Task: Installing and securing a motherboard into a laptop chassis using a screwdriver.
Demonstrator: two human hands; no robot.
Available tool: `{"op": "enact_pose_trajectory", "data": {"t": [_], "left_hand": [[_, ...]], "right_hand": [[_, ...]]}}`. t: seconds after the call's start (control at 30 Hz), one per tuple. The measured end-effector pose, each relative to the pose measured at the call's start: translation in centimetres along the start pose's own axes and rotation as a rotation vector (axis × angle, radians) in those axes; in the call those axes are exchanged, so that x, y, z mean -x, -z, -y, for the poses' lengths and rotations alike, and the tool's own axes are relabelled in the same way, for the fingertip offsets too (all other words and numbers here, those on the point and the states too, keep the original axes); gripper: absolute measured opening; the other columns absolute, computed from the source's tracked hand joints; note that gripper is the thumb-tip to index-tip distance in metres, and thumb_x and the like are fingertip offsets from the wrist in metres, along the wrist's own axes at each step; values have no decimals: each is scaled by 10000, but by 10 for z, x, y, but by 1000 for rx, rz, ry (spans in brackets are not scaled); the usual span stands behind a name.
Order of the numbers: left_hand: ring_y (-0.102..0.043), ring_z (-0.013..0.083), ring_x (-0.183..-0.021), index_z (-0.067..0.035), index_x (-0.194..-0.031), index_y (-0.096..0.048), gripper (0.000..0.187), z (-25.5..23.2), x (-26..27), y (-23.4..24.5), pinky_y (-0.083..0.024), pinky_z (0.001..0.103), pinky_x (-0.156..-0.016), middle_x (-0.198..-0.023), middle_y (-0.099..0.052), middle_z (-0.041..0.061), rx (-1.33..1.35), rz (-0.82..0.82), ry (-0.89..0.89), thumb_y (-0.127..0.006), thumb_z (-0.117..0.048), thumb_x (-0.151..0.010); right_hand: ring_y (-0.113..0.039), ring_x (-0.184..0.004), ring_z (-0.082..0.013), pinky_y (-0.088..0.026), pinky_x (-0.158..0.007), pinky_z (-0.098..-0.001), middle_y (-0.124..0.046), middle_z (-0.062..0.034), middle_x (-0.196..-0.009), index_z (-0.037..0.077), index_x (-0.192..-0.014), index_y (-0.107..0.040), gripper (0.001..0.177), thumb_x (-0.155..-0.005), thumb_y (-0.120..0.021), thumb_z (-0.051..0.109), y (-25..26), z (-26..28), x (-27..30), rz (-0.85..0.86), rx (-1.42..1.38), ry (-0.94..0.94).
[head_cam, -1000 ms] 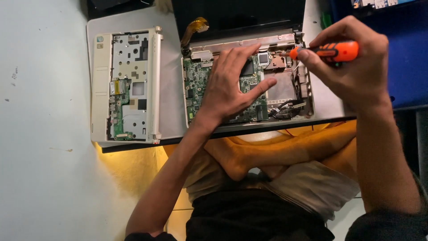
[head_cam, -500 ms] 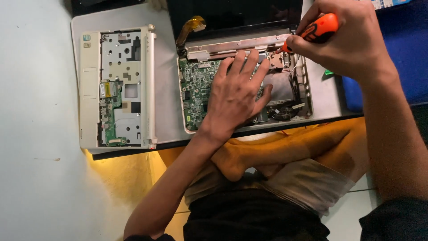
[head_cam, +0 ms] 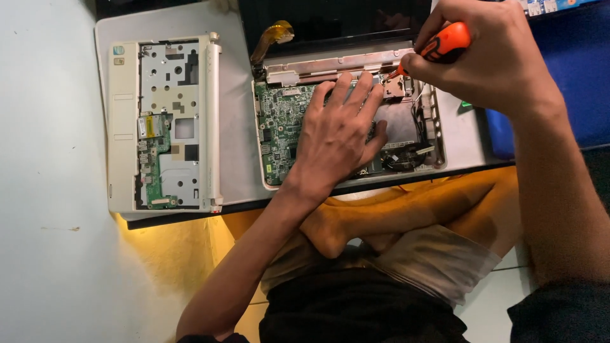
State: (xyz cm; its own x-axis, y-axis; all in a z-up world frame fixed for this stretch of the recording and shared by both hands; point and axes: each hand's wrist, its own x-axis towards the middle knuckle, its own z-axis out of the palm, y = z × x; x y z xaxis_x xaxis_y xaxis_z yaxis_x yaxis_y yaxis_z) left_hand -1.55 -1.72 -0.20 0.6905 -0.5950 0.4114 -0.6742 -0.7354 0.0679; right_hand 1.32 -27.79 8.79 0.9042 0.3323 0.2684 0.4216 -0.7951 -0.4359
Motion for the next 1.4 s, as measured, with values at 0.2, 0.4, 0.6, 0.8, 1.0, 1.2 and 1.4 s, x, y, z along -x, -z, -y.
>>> {"op": "enact_pose_trajectory", "data": {"t": [0.2, 0.4, 0.6, 0.8, 1.0, 1.2, 1.4], "left_hand": [[-632, 348, -1471, -133, -1517, -671, 551, 0, 0, 4, -547, 538, -1149, -1608, -698, 139, 20, -7, -1, -678, -534, -1137], [-650, 363, -1435, -106, -1509, -590, 518, 0, -1, 6, -583, 568, -1116, -1563, -658, 148, 65, 1, 0, -658, -474, -1151], [-630, 384, -1406, -84, -1489, -585, 535, -1, -1, 11, -603, 606, -1107, -1537, -592, 149, 138, -67, 0, -797, -388, -1104], [-610, 368, -1397, -104, -1489, -553, 536, -1, 2, 8, -603, 611, -1127, -1512, -581, 124, 158, -75, 3, -790, -392, -1103], [-606, 366, -1342, -72, -1432, -633, 512, -1, 0, 9, -554, 586, -1119, -1478, -624, 120, 177, -169, -11, -842, -355, -1060], [-575, 344, -1336, -79, -1404, -650, 518, 1, 2, 6, -564, 570, -1116, -1474, -597, 101, 176, -160, -17, -868, -382, -1044], [-594, 351, -1371, -89, -1488, -614, 587, -1, 2, 5, -560, 608, -1158, -1502, -586, 97, 177, -115, 16, -860, -402, -1056]], "right_hand": [[-668, -885, -222, -476, -818, -395, -780, -57, -997, 61, -1080, -799, 227, -1128, -1017, 103, 4, 10, -7, 22, 9, 38], [-709, -912, -297, -499, -758, -461, -783, -102, -1039, 67, -1113, -781, 298, -1220, -980, 260, 9, 16, -27, 153, 96, 77], [-669, -823, -425, -488, -729, -557, -726, -181, -963, 83, -1154, -727, 303, -1200, -756, 381, 24, 48, -56, 386, 181, -47], [-566, -634, -236, -423, -573, -403, -639, -61, -788, 156, -1095, -740, 357, -1365, -693, 386, 30, 43, -58, 333, 625, 299], [-581, -681, -298, -440, -628, -458, -655, -135, -878, 76, -1188, -695, 425, -1345, -569, 450, 33, 73, -72, 455, 514, 148], [-617, -586, -261, -451, -540, -401, -691, -111, -756, 55, -1051, -767, 400, -1256, -682, 388, 19, 49, -76, 398, 619, 254], [-473, -598, -184, -343, -581, -382, -564, -29, -711, 141, -951, -683, 761, -1403, -527, 734, 37, 84, -70, 486, 841, 68]]}}
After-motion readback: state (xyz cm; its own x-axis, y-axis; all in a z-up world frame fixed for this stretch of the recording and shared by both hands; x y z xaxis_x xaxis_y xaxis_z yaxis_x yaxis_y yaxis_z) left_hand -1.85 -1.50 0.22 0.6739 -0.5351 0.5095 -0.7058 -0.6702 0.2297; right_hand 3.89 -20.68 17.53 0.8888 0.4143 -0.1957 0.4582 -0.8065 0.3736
